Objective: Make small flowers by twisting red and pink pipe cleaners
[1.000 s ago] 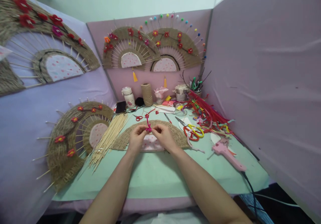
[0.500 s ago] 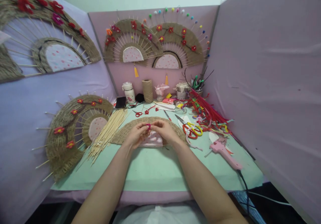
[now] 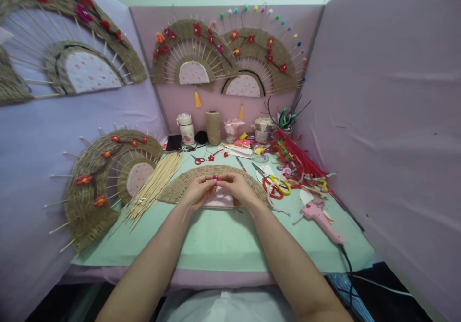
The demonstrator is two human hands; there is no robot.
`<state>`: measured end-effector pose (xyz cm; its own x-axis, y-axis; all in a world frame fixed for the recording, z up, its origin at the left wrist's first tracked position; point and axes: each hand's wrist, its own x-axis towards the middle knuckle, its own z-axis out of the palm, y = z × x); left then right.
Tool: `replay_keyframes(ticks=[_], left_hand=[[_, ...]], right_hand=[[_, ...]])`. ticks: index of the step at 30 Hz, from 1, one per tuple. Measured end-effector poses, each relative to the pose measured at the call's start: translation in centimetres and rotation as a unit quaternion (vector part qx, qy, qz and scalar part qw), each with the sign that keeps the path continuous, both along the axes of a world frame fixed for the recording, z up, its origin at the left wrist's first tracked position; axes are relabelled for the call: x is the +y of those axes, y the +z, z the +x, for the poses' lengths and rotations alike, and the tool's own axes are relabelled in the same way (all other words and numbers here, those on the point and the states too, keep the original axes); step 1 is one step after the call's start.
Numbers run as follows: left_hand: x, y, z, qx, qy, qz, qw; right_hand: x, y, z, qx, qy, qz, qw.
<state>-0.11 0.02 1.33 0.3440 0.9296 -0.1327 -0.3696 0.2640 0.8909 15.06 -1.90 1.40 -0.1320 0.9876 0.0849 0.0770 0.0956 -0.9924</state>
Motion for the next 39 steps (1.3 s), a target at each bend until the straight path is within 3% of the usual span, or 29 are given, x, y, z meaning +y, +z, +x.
replay_keyframes(ticks=[6,12,20,23,28,35,39], left_hand=[[0.2,0.0,-0.5,-0.084,-0.068,-0.064,0.992],[0.2,0.0,-0.6,-0.079,-0.071,-0.074,0.992],[-0.2,0.1,-0.4,0.097,-0.072,0.022,0.992],[-0.2,0.1,-0.2,0.105,-0.042,0.028,0.993],[-0.3,0.2,0.1,0.091,0.009,0.023,0.996],[-0.2,0.4,-0.4,-0.01,-0.058,-0.003,0.998],[-0.1,0.4,-0.5,-0.02,-0.055,-0.011,0.998]], right_hand=[[-0.2,0.6,-0.2,0.006,-0.021,0.036,0.999],[-0.4,0.8,-0.1,-0.043,-0.043,0.048,0.997],[0.1,-0.9,0.8,-0.073,-0.005,-0.044,0.996],[0.2,-1.0,0.5,-0.055,-0.016,-0.056,0.997],[-0.1,0.0,0.0,-0.064,-0.044,-0.001,0.997],[-0.4,0.9,0.2,-0.022,-0.042,0.05,0.998],[-0.3,1.1,0.2,-0.028,-0.043,0.088,0.995]])
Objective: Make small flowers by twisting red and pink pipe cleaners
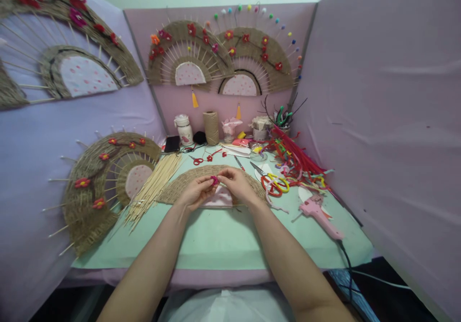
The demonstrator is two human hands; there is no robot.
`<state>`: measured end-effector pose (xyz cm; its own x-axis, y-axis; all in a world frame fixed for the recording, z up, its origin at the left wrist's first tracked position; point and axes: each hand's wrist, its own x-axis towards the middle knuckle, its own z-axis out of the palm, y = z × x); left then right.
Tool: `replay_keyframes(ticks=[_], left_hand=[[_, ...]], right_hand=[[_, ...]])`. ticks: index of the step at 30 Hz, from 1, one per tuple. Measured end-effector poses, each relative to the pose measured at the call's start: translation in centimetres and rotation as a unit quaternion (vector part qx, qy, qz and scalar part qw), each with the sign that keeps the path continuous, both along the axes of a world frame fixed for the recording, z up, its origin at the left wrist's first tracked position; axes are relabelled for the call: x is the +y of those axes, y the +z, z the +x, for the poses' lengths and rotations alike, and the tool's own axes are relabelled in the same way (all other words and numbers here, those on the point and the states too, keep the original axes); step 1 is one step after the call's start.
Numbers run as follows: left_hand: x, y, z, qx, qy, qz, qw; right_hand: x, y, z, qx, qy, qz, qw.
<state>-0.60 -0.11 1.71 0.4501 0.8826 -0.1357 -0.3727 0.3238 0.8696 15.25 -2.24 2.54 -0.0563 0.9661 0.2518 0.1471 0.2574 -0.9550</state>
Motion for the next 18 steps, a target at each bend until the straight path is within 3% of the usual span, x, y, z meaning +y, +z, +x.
replay_keyframes(ticks=[10,18], left_hand=[[0.1,-0.8,1.2,0.056,0.163,0.083,0.982],[0.0,-1.0,1.4,0.135,0.17,0.2,0.955]], right_hand=[[0.1,-0.7,-0.9,-0.128,-0.134,0.101,0.978],[0.2,-1.2,-1.3,-0.167,-0.147,0.113,0.968]])
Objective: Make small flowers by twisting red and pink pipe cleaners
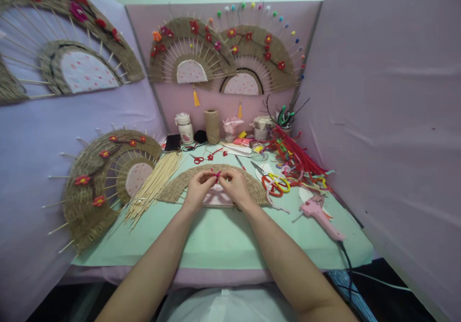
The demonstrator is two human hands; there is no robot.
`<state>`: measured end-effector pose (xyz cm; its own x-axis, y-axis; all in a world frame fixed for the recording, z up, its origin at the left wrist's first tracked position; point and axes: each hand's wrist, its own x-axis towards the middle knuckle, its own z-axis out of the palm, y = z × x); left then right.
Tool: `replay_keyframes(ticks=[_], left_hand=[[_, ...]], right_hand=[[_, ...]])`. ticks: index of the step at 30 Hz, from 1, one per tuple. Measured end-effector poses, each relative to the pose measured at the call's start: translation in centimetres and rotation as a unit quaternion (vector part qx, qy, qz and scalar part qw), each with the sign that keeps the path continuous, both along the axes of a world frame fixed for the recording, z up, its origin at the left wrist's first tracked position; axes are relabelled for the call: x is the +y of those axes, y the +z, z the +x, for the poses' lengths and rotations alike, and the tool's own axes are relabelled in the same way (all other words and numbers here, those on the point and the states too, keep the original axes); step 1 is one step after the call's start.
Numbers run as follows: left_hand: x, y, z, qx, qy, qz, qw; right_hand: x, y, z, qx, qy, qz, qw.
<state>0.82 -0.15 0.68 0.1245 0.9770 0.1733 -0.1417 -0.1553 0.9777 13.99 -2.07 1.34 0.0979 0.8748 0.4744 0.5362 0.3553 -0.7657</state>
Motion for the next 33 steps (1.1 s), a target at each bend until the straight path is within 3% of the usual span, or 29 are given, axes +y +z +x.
replay_keyframes(ticks=[5,13,22,28,33], left_hand=[[-0.3,0.1,0.0,0.09,0.036,0.079,0.992],[-0.9,0.0,0.5,0.153,0.104,0.105,0.977],[0.0,-0.8,0.7,0.129,0.13,0.084,0.979],[-0.3,-0.6,0.7,0.161,0.113,0.142,0.97],[0.1,-1.1,0.7,0.175,0.116,0.129,0.969]], right_hand=[[-0.1,-0.1,0.1,-0.055,-0.006,0.036,0.998],[-0.3,-0.3,-0.5,-0.085,-0.033,0.049,0.995],[-0.2,0.0,-0.2,0.042,-0.018,-0.058,0.997],[0.2,-1.2,-0.5,0.059,0.014,-0.063,0.996],[0.4,-1.6,-0.4,0.073,0.012,-0.083,0.994]])
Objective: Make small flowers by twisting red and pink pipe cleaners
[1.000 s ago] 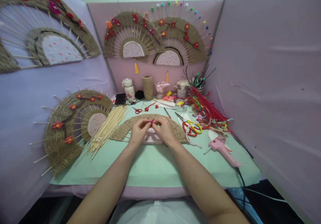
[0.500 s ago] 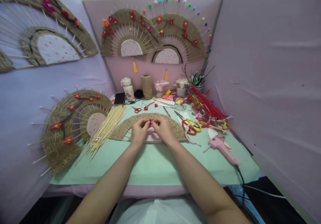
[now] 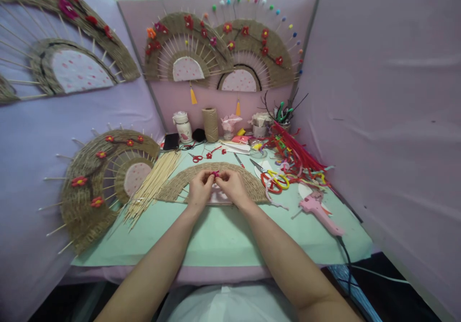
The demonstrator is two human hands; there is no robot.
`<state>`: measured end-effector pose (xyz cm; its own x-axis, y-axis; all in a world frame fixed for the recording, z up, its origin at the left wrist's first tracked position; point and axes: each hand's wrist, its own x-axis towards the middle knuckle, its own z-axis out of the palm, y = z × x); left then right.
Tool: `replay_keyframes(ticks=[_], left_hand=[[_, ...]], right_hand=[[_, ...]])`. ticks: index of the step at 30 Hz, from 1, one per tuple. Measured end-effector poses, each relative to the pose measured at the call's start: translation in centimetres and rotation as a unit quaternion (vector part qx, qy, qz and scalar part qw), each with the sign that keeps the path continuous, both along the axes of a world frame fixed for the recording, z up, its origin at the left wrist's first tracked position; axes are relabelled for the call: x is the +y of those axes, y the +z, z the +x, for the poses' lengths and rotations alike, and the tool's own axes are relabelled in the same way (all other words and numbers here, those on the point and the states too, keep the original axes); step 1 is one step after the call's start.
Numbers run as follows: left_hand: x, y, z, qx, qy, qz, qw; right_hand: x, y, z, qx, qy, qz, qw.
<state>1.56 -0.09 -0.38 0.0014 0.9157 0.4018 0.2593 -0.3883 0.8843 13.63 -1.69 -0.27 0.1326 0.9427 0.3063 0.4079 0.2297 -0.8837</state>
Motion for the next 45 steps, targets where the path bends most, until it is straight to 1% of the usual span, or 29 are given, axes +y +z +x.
replay_keyframes(ticks=[3,6,8,11,13,14,17,20,23,27,29,32,34,37,39,42,45], left_hand=[[0.4,-0.5,0.0,-0.02,-0.013,-0.037,0.999],[0.7,-0.5,0.1,-0.078,-0.034,-0.098,0.991],[0.7,-0.2,0.1,-0.128,-0.052,-0.145,0.98],[0.4,0.6,0.0,-0.201,-0.084,-0.214,0.952],[0.3,1.0,-0.2,-0.228,-0.103,-0.243,0.937],[0.3,1.0,-0.2,-0.23,-0.112,-0.248,0.934],[0.5,0.8,-0.4,-0.198,-0.148,-0.223,0.943],[0.8,0.2,-0.6,-0.151,-0.177,-0.189,0.954],[1.0,-0.2,-0.7,-0.121,-0.187,-0.17,0.96],[0.8,0.2,-0.8,-0.105,-0.192,-0.17,0.961],[0.6,0.6,-0.8,-0.106,-0.176,-0.167,0.964],[0.3,1.1,-0.9,-0.104,-0.13,-0.13,0.977],[0.2,1.3,-1.1,-0.102,-0.101,-0.1,0.985],[0.1,1.3,-1.2,-0.088,-0.079,-0.063,0.991],[0.0,1.4,-1.2,-0.065,-0.077,-0.036,0.994],[-0.3,1.5,-1.2,-0.013,-0.065,0.035,0.997],[-0.5,1.7,-1.1,0.042,-0.042,0.114,0.992]], right_hand=[[-0.3,0.6,0.0,-0.013,-0.014,-0.01,1.0],[-0.5,1.1,0.1,-0.02,-0.023,-0.021,0.999],[-0.4,1.1,0.2,-0.007,-0.019,-0.026,0.999],[0.0,0.9,0.5,0.024,-0.004,-0.031,0.999],[0.3,0.7,0.7,0.037,-0.001,-0.03,0.999],[0.4,0.7,0.8,0.038,-0.004,-0.029,0.999],[0.3,0.7,1.0,0.028,-0.019,-0.02,0.999],[0.1,1.1,1.1,0.023,-0.014,-0.006,1.0],[-0.2,1.5,1.1,0.014,0.001,0.01,1.0],[-0.4,1.7,1.0,0.022,0.02,0.025,0.999],[-0.4,1.8,0.9,0.033,0.029,0.026,0.999],[-0.7,2.0,0.8,0.053,0.037,0.041,0.997],[-1.0,2.4,0.8,0.06,0.018,0.08,0.995],[-1.7,3.1,0.6,0.031,-0.023,0.158,0.987],[-2.1,3.3,0.4,0.0,-0.017,0.201,0.98],[-2.2,3.2,0.1,-0.033,0.006,0.241,0.97],[-1.9,2.7,-0.1,-0.058,-0.001,0.248,0.967]])
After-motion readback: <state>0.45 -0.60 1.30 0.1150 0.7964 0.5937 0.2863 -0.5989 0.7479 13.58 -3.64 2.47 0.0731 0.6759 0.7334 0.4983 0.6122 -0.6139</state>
